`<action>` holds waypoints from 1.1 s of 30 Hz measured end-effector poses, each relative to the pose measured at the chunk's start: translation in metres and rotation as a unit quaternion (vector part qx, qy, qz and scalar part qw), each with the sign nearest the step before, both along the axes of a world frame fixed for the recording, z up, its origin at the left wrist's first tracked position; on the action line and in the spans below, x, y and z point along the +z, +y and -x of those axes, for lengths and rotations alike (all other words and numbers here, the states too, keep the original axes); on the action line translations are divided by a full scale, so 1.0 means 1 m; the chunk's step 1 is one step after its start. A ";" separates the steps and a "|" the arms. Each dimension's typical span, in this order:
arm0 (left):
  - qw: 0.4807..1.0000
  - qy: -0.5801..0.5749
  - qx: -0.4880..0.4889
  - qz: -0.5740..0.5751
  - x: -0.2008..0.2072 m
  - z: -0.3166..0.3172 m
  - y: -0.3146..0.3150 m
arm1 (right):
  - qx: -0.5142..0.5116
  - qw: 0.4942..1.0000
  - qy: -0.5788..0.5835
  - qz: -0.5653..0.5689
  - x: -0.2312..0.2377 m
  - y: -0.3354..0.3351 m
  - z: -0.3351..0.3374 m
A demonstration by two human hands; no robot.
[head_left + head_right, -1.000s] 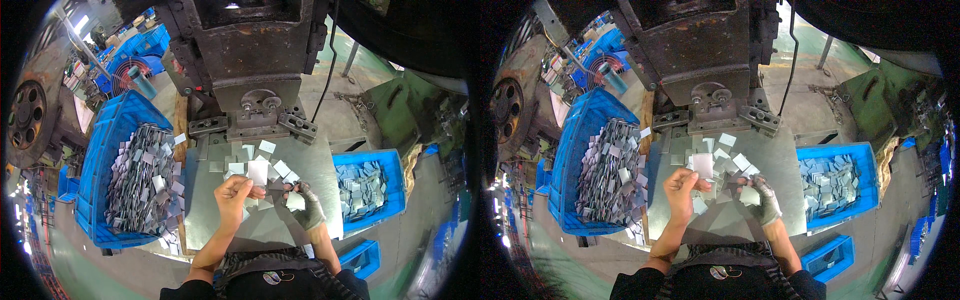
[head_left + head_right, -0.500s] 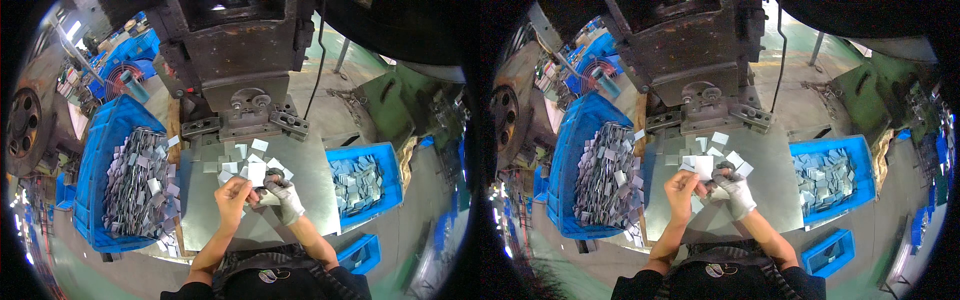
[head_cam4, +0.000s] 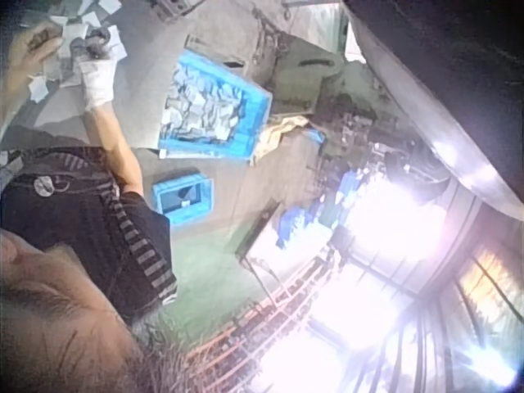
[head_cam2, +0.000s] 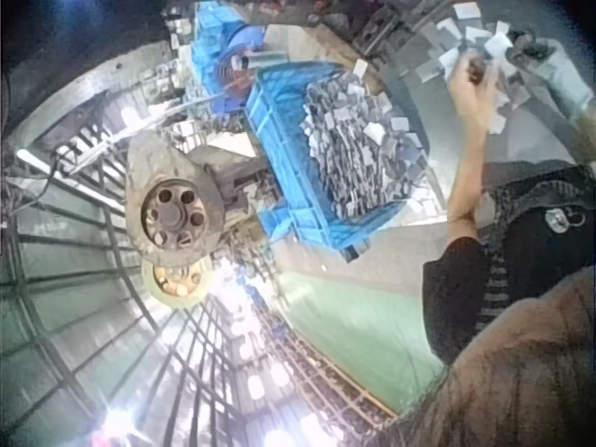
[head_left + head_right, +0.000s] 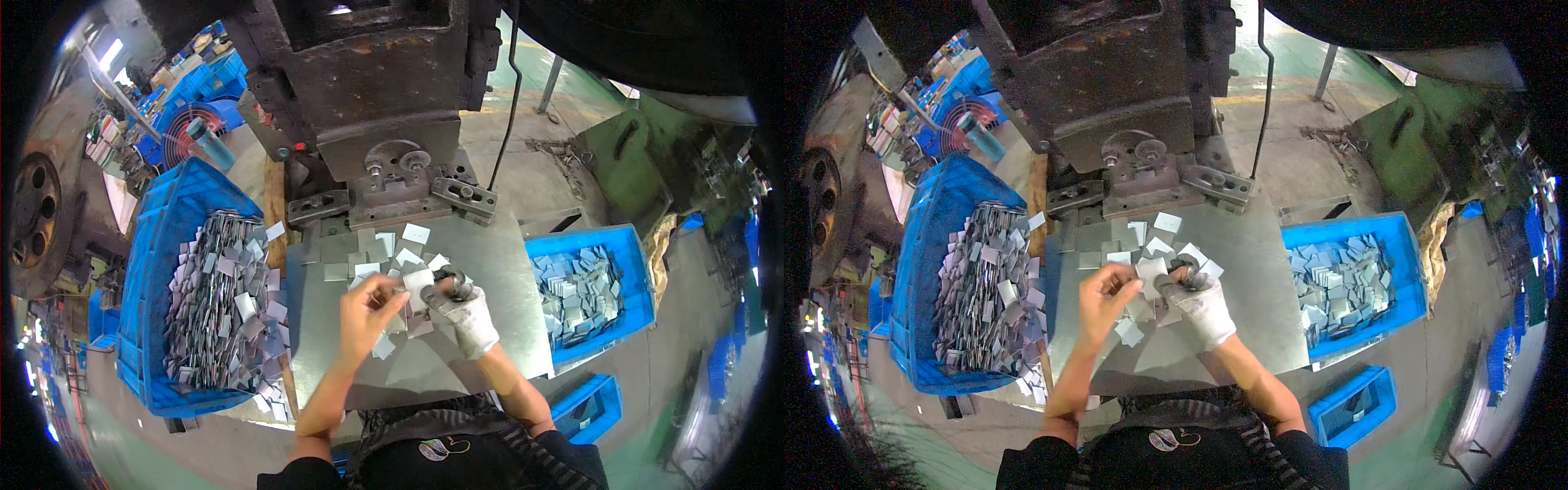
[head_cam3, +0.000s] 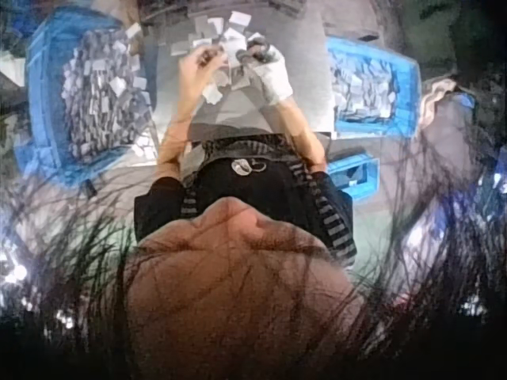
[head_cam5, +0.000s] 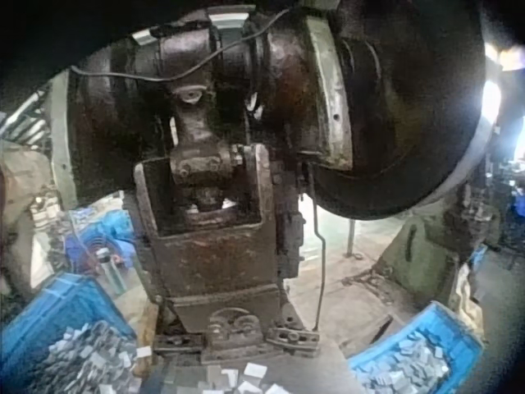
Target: The person feeds small metal plates into an industrial press by hand, then collects the pressed plates into a blue bin.
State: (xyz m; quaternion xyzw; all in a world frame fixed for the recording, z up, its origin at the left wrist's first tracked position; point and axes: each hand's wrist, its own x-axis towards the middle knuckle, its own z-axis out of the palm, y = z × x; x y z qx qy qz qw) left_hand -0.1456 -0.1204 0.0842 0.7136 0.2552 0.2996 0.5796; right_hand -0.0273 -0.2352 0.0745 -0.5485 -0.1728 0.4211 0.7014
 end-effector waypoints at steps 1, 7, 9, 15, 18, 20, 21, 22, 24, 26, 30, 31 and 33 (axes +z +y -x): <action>0.997 0.051 -0.016 -0.051 0.010 0.000 0.009 | 0.058 0.986 -0.155 0.035 0.000 -0.002 -0.008; 0.960 0.149 -0.237 -0.007 0.011 -0.013 0.043 | 0.145 0.974 -0.126 0.121 0.003 -0.005 -0.015; 0.968 0.100 -0.191 0.130 0.010 -0.024 0.053 | 0.112 0.978 -0.163 0.066 -0.014 -0.010 -0.022; 0.942 -0.094 0.042 0.318 -0.047 -0.081 0.103 | 0.041 0.995 0.070 0.059 -0.025 -0.026 -0.023; 0.921 -0.147 0.058 0.357 -0.065 -0.108 0.110 | 0.041 0.994 0.084 0.056 -0.031 -0.033 -0.013; 0.918 -0.145 0.104 0.353 -0.075 -0.118 0.115 | 0.043 0.994 0.090 0.055 -0.034 -0.034 -0.010; 0.932 -0.098 0.127 0.324 -0.081 -0.119 0.121 | 0.043 0.991 0.117 0.052 -0.034 -0.033 -0.009; 0.943 -0.048 0.148 0.295 -0.082 -0.120 0.123 | 0.040 0.987 0.146 0.051 -0.036 -0.033 -0.009; 0.943 -0.044 0.150 0.295 -0.085 -0.123 0.126 | 0.038 0.986 0.151 0.059 -0.031 -0.030 -0.009; 0.942 -0.037 0.149 0.298 -0.081 -0.128 0.123 | 0.047 0.984 0.160 0.066 -0.026 -0.029 -0.011; 0.940 -0.052 0.110 0.319 -0.075 -0.136 0.117 | 0.051 0.981 0.182 0.054 -0.042 -0.027 -0.009; 0.934 -0.071 0.116 0.331 -0.074 -0.137 0.116 | 0.063 0.992 0.108 0.024 -0.048 -0.026 -0.007; 0.927 -0.089 0.120 0.343 -0.072 -0.141 0.115 | 0.075 0.997 0.034 -0.006 -0.051 -0.026 -0.008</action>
